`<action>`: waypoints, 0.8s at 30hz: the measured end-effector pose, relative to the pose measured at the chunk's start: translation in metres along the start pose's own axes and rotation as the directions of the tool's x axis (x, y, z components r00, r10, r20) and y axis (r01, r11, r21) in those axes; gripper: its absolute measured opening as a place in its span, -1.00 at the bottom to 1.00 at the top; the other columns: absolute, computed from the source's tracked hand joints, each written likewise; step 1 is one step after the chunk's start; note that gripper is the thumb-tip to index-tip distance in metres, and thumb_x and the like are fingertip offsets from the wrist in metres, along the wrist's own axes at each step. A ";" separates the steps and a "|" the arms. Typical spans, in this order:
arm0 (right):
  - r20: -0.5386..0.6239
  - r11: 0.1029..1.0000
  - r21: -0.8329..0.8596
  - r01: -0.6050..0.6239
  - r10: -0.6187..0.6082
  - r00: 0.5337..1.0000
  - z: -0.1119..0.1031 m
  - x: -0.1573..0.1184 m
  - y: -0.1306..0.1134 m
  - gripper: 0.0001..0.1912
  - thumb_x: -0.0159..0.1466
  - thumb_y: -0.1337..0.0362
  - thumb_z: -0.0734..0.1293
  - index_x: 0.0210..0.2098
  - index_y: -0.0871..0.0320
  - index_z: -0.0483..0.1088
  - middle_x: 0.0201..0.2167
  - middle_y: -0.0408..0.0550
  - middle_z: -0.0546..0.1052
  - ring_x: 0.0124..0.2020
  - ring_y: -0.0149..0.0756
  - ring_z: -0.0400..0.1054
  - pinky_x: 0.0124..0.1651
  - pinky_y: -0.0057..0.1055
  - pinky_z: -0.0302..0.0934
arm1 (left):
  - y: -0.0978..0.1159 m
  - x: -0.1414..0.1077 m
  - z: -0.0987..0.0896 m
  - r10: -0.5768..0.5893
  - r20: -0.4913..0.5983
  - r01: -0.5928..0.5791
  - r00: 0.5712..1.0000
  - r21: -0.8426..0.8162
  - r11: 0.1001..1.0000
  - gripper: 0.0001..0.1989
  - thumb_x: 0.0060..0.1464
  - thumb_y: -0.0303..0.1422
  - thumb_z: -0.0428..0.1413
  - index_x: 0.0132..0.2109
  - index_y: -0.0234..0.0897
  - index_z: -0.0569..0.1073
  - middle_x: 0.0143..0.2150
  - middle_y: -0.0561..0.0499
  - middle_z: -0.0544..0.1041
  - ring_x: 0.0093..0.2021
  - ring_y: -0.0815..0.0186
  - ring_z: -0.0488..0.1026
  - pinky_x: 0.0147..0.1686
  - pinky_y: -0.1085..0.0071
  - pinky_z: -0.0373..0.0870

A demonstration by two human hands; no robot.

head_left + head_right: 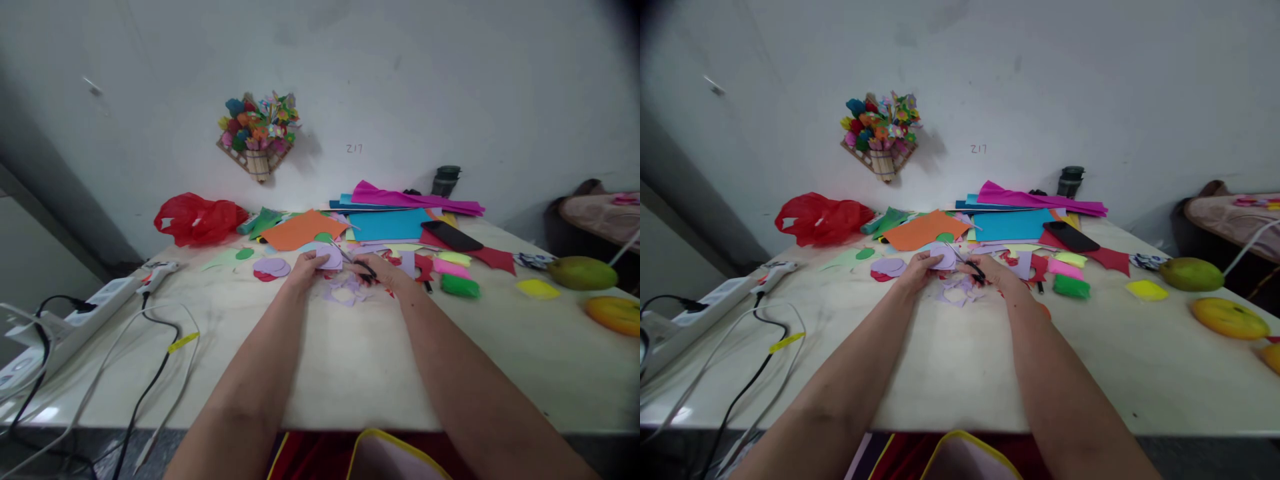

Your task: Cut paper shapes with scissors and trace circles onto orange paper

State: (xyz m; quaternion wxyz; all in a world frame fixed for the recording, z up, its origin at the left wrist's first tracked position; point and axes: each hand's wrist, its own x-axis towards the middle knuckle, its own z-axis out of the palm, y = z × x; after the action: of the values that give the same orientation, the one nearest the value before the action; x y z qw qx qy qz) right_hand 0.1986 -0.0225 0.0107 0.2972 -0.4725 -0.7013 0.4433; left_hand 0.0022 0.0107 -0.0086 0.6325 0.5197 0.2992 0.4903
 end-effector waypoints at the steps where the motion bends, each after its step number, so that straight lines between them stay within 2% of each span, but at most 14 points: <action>1: -0.001 1.000 -0.006 -0.004 0.004 1.000 0.000 0.000 -0.001 -0.68 0.09 0.05 0.28 -0.56 0.17 0.22 -0.70 -0.18 0.37 -0.75 -0.53 0.16 -0.72 -0.54 -0.11 | 0.000 0.000 0.000 0.000 0.000 0.000 1.000 0.000 1.000 -0.72 -0.23 -0.33 0.26 -0.35 -0.46 0.48 -0.45 -0.11 0.54 -0.53 0.29 0.46 -0.51 0.39 0.41; 16: -0.003 1.000 -0.002 0.009 -0.009 1.000 0.000 -0.001 -0.002 -0.65 0.08 0.05 0.26 -0.63 0.17 0.15 -0.73 -0.20 0.31 -0.76 -0.54 0.12 -0.73 -0.54 -0.15 | -0.001 0.001 0.000 0.003 -0.001 -0.003 1.000 -0.013 1.000 -0.71 -0.23 -0.33 0.26 -0.33 -0.46 0.48 -0.44 -0.12 0.54 -0.51 0.28 0.46 -0.52 0.40 0.40; 24: -0.008 1.000 0.025 0.010 -0.010 1.000 0.001 -0.002 -0.002 -0.69 0.08 0.07 0.25 -0.61 0.17 0.18 -0.75 -0.22 0.29 -0.77 -0.54 0.08 -0.72 -0.53 -0.14 | -0.002 0.002 -0.001 0.005 -0.004 -0.005 1.000 -0.012 1.000 -0.70 -0.24 -0.34 0.26 -0.33 -0.46 0.48 -0.41 -0.13 0.54 -0.49 0.25 0.47 -0.49 0.36 0.41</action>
State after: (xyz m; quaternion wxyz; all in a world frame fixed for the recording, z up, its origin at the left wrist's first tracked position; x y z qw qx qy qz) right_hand 0.1976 -0.0251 0.0123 0.3080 -0.4670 -0.6970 0.4486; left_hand 0.0023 0.0126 -0.0104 0.6336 0.5158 0.2962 0.4948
